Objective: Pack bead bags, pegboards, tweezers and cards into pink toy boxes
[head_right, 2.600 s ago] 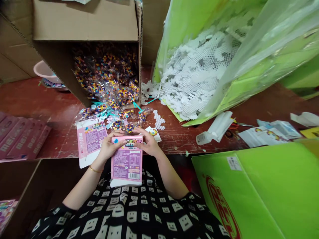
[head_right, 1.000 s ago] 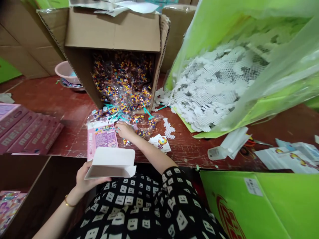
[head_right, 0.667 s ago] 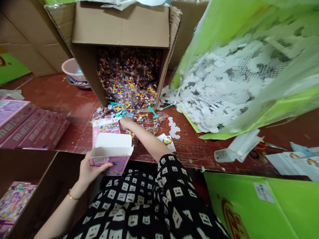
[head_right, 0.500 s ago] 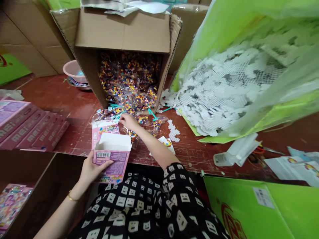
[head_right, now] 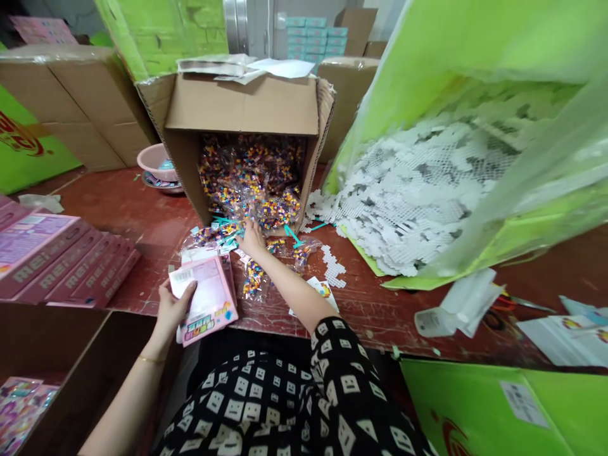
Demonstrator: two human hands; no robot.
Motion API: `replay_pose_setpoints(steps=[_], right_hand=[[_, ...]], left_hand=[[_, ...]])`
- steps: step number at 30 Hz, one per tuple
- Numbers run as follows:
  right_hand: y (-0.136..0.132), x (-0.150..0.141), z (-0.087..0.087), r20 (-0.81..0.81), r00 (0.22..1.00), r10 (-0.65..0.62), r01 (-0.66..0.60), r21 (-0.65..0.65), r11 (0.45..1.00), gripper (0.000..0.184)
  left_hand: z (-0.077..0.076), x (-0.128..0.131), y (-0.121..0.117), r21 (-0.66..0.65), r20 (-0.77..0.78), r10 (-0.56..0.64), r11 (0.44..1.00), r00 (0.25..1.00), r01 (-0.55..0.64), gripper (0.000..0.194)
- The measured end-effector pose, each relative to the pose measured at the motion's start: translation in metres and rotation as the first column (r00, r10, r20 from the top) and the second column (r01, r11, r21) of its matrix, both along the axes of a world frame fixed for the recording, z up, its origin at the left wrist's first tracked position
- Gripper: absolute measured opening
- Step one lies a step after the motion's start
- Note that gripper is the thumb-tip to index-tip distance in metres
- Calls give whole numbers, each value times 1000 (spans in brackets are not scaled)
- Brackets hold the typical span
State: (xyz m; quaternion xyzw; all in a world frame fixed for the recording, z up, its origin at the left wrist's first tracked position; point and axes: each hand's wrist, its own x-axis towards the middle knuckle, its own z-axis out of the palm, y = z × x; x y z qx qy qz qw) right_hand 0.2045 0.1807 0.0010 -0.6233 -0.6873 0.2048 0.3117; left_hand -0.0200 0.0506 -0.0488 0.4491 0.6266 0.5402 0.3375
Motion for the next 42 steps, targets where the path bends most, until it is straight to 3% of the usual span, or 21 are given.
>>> replay_pose_setpoints(steps=[3, 6, 8, 9, 11, 13, 16, 17, 18, 20, 21, 22, 24, 28, 31, 37, 39, 42], right_hand=[[22, -3, -12, 172, 979, -105, 112, -28, 993, 61], [26, 3, -16, 185, 974, -128, 125, 25, 992, 52], [11, 12, -14, 143, 982, -122, 108, 99, 989, 44], [-4, 15, -12, 121, 987, -108, 90, 151, 985, 40], [-49, 15, -8, 98, 995, -36, 9, 265, 964, 36], [-108, 9, -5, 124, 985, 117, -153, 346, 926, 31], [-187, 14, -10, 152, 920, 360, -391, 375, 841, 25], [-204, 25, -15, 106, 917, 384, -394, 391, 832, 25], [-216, 41, -21, 31, 944, 329, -312, 407, 858, 28], [-224, 88, -36, -163, 986, -25, 81, 349, 934, 34], [-224, 115, -45, -222, 925, -307, 360, 258, 897, 35], [-222, 141, -55, -216, 828, -518, 550, 130, 825, 39], [-217, 183, -73, -189, 755, -628, 640, 2, 769, 40], [-214, 211, -94, -187, 774, -605, 600, -92, 795, 34], [-218, 210, -93, -182, 772, -609, 606, -79, 791, 32], [-242, 207, -60, -201, 787, -584, 599, 22, 800, 33], [-252, 189, -46, -278, 796, -538, 574, 63, 817, 31], [-254, 142, -35, -463, 819, -339, 442, 132, 887, 30]], left_hand=[[-9, 0, 7, 107, -92, 9, 994, 996, 1, 80], [-5, 8, -6, 186, -320, 38, 982, 947, 24, 92], [3, 21, -18, 247, -347, 6, 965, 938, 85, 91], [8, 30, -24, 254, -286, -77, 955, 955, 153, 89], [18, 52, -31, 237, -10, -314, 922, 949, 307, 83], [29, 78, -35, 214, 330, -452, 891, 828, 401, 77], [42, 112, -39, 150, 600, -419, 895, 681, 419, 66], [44, 119, -40, 125, 636, -403, 895, 658, 428, 62], [45, 125, -41, 100, 663, -391, 892, 639, 442, 59], [42, 133, -43, 42, 706, -368, 875, 605, 482, 55], [40, 135, -44, 10, 724, -357, 861, 591, 508, 53], [36, 138, -45, -24, 740, -348, 842, 576, 540, 50], [29, 143, -47, -94, 771, -340, 776, 539, 624, 45], [21, 156, -50, -186, 803, -320, 667, 503, 721, 38], [18, 162, -52, -220, 789, -300, 678, 537, 701, 34], [11, 161, -53, -243, 806, -233, 709, 545, 662, 37], [9, 164, -55, -230, 823, -219, 716, 525, 659, 47], [9, 174, -58, -185, 841, -219, 743, 494, 644, 65]])
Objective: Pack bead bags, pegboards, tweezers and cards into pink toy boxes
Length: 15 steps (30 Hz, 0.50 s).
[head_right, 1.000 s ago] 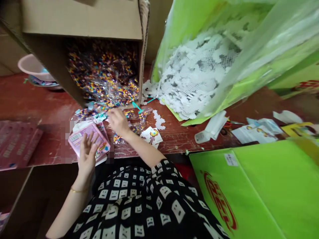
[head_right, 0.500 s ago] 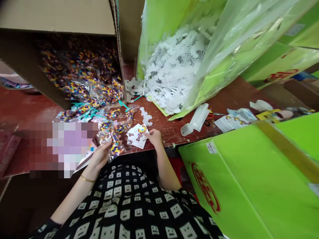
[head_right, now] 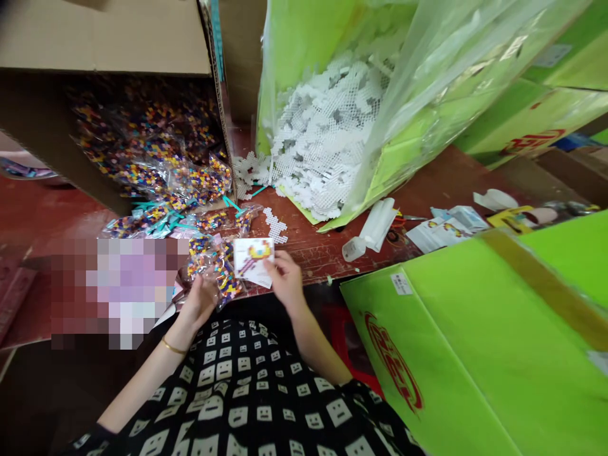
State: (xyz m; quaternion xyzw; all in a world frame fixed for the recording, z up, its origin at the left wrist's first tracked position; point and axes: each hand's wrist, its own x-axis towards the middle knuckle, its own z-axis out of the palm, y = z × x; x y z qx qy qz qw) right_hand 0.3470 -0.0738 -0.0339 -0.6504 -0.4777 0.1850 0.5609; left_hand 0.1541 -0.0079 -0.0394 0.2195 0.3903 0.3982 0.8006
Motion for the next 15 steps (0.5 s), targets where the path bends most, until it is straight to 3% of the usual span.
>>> replay_pose_setpoints(steps=[2, 4, 5, 7, 8, 10, 13, 15], right_hand=[[12, -25, -1, 2, 997, 79, -79, 88, 993, 26], [36, -27, -7, 79, 997, -8, 1, 96, 995, 27], [51, -18, -11, 107, 989, -99, 93, 58, 994, 38], [81, 13, -21, 168, 945, -280, 303, -135, 943, 65], [94, 31, -26, 205, 931, -302, 350, -268, 898, 78], [113, 64, -34, 263, 929, -261, 354, -427, 832, 83], [122, 97, -30, 255, 949, -184, 280, -421, 863, 67], [115, 107, -11, 208, 971, -115, 180, -329, 927, 70]], left_hand=[[3, 7, -2, 64, 10, 20, 998, 1000, -21, 66], [6, 11, -2, 129, -5, 49, 990, 999, -48, 61], [7, 10, -1, 144, -19, 69, 987, 997, -66, 56], [7, 6, 2, 120, -38, 86, 989, 996, -81, 50], [7, 3, 4, 87, -46, 80, 993, 996, -76, 47], [3, -2, 7, 4, -63, 54, 999, 997, -54, 40], [-2, -9, 11, -97, -87, 21, 995, 996, -29, 29], [-6, -14, 15, -110, -48, -12, 994, 999, 7, 28]])
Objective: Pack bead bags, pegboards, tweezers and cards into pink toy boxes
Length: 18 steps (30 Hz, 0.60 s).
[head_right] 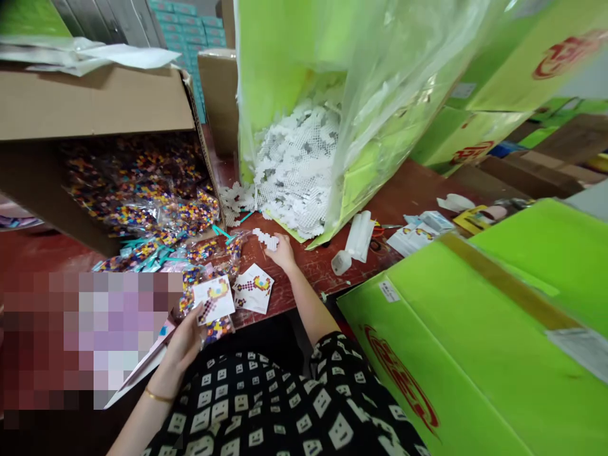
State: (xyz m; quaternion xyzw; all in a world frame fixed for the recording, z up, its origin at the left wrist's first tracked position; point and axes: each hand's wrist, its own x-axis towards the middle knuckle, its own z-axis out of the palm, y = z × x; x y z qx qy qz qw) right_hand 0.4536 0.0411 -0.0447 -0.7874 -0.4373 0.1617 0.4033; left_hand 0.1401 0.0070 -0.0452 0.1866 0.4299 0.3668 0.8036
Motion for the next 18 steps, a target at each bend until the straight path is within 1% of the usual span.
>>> replay_pose_setpoints(steps=[1, 2, 3, 4, 5, 6, 7, 8, 9, 10, 11, 12, 13, 14, 15, 16, 17, 18], right_hand=[[-6, 1, 14, -7, 993, 122, -121, 80, 989, 74], [-14, -1, 30, 10, 953, 301, -299, 161, 941, 77], [-22, -6, 47, 54, 857, 512, -510, 223, 831, 78], [-30, -15, 63, 120, 693, 711, -715, 246, 655, 78], [-37, -26, 77, 181, 492, 851, -865, 207, 456, 76], [-42, -40, 88, 222, 305, 926, -951, 129, 282, 74], [-44, -53, 96, 243, 155, 957, -988, 42, 149, 73], [-44, -66, 100, 250, 47, 967, -997, -39, 59, 72], [-40, -77, 101, 247, -25, 969, -995, -104, 1, 72], [-34, -85, 100, 240, -71, 968, -989, -143, -37, 73], [-24, -88, 96, 235, -97, 967, -986, -154, -62, 74], [-12, -88, 92, 240, -94, 966, -987, -149, -59, 76], [4, -84, 87, 259, -38, 965, -990, -144, 0, 76], [23, -77, 81, 295, 90, 951, -976, -165, 143, 71], [43, -68, 76, 343, 263, 902, -915, -207, 346, 62], [63, -57, 70, 405, 443, 800, -783, -260, 566, 51], [83, -46, 64, 470, 572, 672, -599, -320, 734, 44], [102, -36, 58, 511, 629, 585, -464, -357, 811, 41]], left_hand=[[-1, -3, 3, 5, 33, -30, 1000, 999, 30, 31], [-3, -6, 5, 10, 71, -74, 997, 995, 74, 36], [-3, -9, 8, 14, 106, -127, 992, 986, 126, 44], [-4, -12, 10, 12, 132, -187, 982, 973, 187, 54], [-3, -14, 12, 10, 151, -249, 968, 957, 250, 63], [-2, -16, 12, 15, 164, -315, 948, 935, 317, 69], [0, -17, 10, 30, 162, -382, 924, 910, 382, 71], [3, -17, 6, 52, 140, -441, 897, 887, 438, 70], [6, -16, 2, 77, 100, -484, 875, 869, 478, 66], [10, -15, -4, 102, 54, -504, 861, 862, 498, 63], [13, -14, -9, 126, 8, -498, 861, 867, 493, 60], [17, -14, -14, 147, -29, -470, 871, 882, 468, 57], [19, -14, -18, 170, -52, -421, 890, 905, 424, 55], [20, -14, -21, 190, -63, -362, 911, 930, 367, 55], [20, -15, -22, 201, -69, -299, 930, 952, 307, 58], [20, -17, -22, 202, -74, -236, 948, 969, 246, 61], [18, -20, -22, 192, -82, -182, 962, 980, 194, 64], [16, -22, -20, 169, -91, -143, 973, 986, 156, 68]])
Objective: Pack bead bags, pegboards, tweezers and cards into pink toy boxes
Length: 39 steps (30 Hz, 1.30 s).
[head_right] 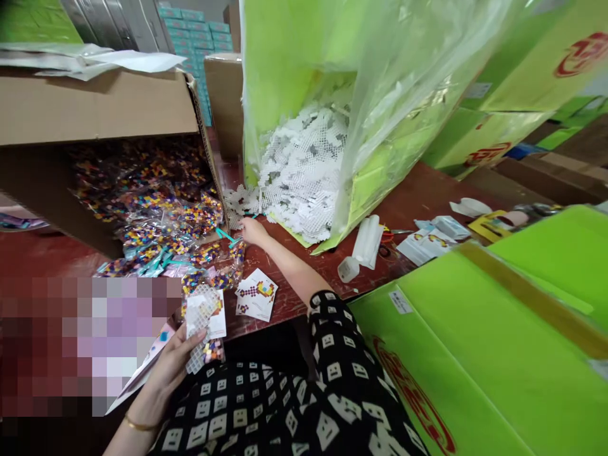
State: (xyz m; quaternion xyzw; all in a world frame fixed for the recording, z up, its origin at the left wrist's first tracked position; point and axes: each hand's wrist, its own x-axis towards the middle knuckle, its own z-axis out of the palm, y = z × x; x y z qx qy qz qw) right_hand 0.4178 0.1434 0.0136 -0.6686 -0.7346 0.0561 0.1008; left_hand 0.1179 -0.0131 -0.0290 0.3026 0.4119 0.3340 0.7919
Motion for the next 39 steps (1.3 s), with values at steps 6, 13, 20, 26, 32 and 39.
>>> replay_pose_setpoints(steps=[6, 13, 20, 26, 32, 39], right_hand=[[62, 29, -34, 151, 988, 32, -22, -65, 998, 25], [43, 53, -32, 128, 988, 90, -89, -11, 996, 15], [-63, -7, -43, -349, 932, 93, 110, 519, 848, 34], [-152, -140, -71, -346, 836, 427, -158, 593, 790, 31], [-162, -156, -46, -447, 732, 515, -156, 625, 765, 30], [-173, -160, -19, -749, 551, 368, -119, 366, 923, 17]], left_hand=[[-17, -12, 9, -118, -62, 99, 987, 993, -106, 70], [-22, -6, 19, -178, -62, 174, 967, 983, -183, 59], [-17, 15, 30, -171, 17, 295, 942, 955, -288, 50], [-15, 34, 26, -72, 178, 481, 877, 859, -476, 47], [3, 22, 19, 76, 148, 412, 902, 899, -425, 47], [9, -1, 24, 232, 4, 375, 901, 927, -366, 42]])
